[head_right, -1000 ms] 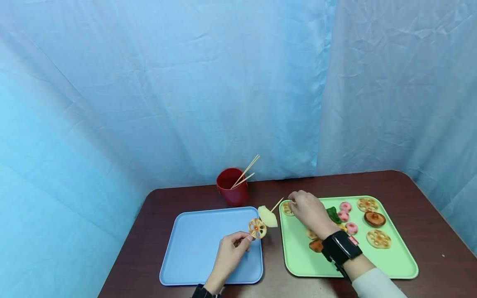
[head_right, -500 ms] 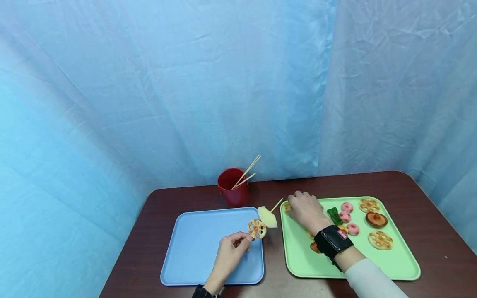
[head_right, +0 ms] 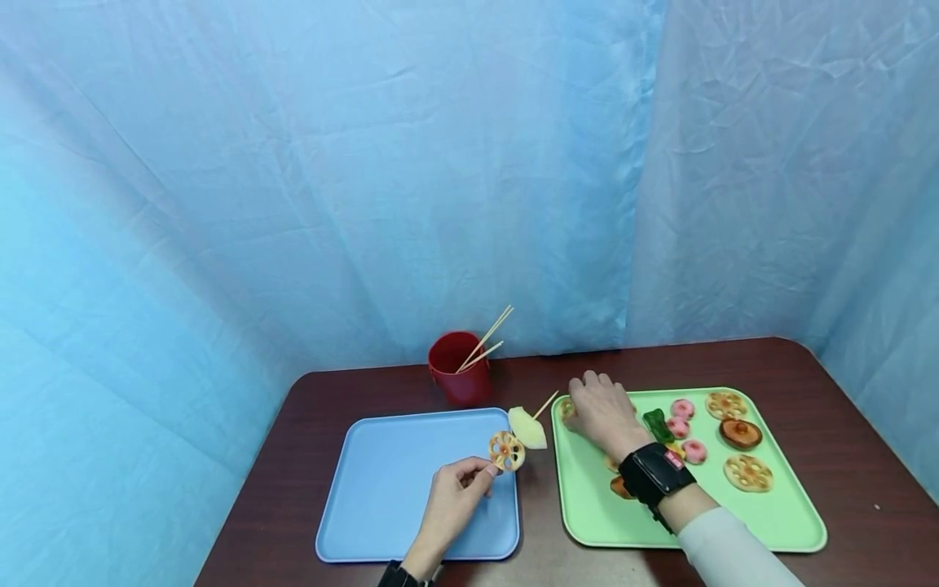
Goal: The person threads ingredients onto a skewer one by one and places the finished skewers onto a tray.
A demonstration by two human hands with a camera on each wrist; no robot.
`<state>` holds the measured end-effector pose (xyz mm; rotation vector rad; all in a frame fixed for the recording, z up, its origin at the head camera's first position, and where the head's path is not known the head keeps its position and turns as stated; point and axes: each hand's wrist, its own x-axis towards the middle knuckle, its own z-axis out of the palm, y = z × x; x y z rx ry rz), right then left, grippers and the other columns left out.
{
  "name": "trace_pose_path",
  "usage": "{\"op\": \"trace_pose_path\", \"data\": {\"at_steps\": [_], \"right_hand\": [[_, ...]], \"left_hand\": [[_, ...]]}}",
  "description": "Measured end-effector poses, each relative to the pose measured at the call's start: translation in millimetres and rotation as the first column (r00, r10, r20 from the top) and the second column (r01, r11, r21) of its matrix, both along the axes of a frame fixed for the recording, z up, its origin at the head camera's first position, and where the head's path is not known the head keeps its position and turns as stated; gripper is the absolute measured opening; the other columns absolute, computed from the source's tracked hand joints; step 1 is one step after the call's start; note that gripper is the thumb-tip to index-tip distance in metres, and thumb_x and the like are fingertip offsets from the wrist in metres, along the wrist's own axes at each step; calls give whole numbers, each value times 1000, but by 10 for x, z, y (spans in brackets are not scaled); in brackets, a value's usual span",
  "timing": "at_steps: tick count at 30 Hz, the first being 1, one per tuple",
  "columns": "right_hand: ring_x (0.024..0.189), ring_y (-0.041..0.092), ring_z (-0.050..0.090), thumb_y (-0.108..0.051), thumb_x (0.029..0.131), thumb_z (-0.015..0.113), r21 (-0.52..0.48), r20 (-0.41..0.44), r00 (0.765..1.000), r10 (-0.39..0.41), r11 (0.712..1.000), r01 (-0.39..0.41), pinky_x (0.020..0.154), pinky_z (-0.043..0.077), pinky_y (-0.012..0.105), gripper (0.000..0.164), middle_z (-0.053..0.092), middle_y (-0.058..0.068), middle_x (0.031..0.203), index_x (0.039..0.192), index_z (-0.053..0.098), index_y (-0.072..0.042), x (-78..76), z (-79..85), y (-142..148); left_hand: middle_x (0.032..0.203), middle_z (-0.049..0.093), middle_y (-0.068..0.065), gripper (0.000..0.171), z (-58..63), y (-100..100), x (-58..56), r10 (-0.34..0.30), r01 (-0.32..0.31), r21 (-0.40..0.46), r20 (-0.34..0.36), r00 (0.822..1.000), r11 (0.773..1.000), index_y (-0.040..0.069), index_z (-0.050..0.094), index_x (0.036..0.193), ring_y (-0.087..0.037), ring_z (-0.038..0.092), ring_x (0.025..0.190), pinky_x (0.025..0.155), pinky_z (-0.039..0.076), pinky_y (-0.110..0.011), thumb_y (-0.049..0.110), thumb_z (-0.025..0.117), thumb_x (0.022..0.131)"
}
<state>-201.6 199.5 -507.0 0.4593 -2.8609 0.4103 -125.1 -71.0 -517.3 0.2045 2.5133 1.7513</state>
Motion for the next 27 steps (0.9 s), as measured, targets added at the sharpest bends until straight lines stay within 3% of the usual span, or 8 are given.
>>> {"op": "trace_pose_path", "data": {"at_steps": [8,14,22,27], "right_hand": [[59,13,46,-14,82,87,-141,-13,997,79,987,-80,54,38,33,30,53,-4,71,93,60,-9,19,-28,3],[70,13,59,-14,90,81,-219,66,998,25,976,-10,61,47,34,21,69,0,89,105,68,-8,59,26,-9],[74,12,57,-17,89,83,-329,39,998,-43,943,53,65,47,35,15,67,-1,91,98,73,-13,198,115,44],[78,14,58,-22,95,77,-418,94,993,-74,902,107,68,46,36,16,69,1,100,108,73,-13,330,203,106]], "left_hand": [[62,60,8,14,15,-13,-2,10,-10,1,2,1000,1000,11,79,86,-4,47,52,49,34,-20,20,73,95],[61,60,10,14,20,-3,-10,8,-8,-17,11,1000,1000,13,79,86,-4,47,52,49,34,-19,20,72,96],[62,61,8,13,32,3,-4,12,-12,2,2,1000,1000,11,79,86,-4,48,52,49,34,-19,19,74,94],[62,61,6,12,38,7,5,10,-10,18,7,1000,1000,10,80,87,-3,48,52,50,34,-18,18,74,94]]}}
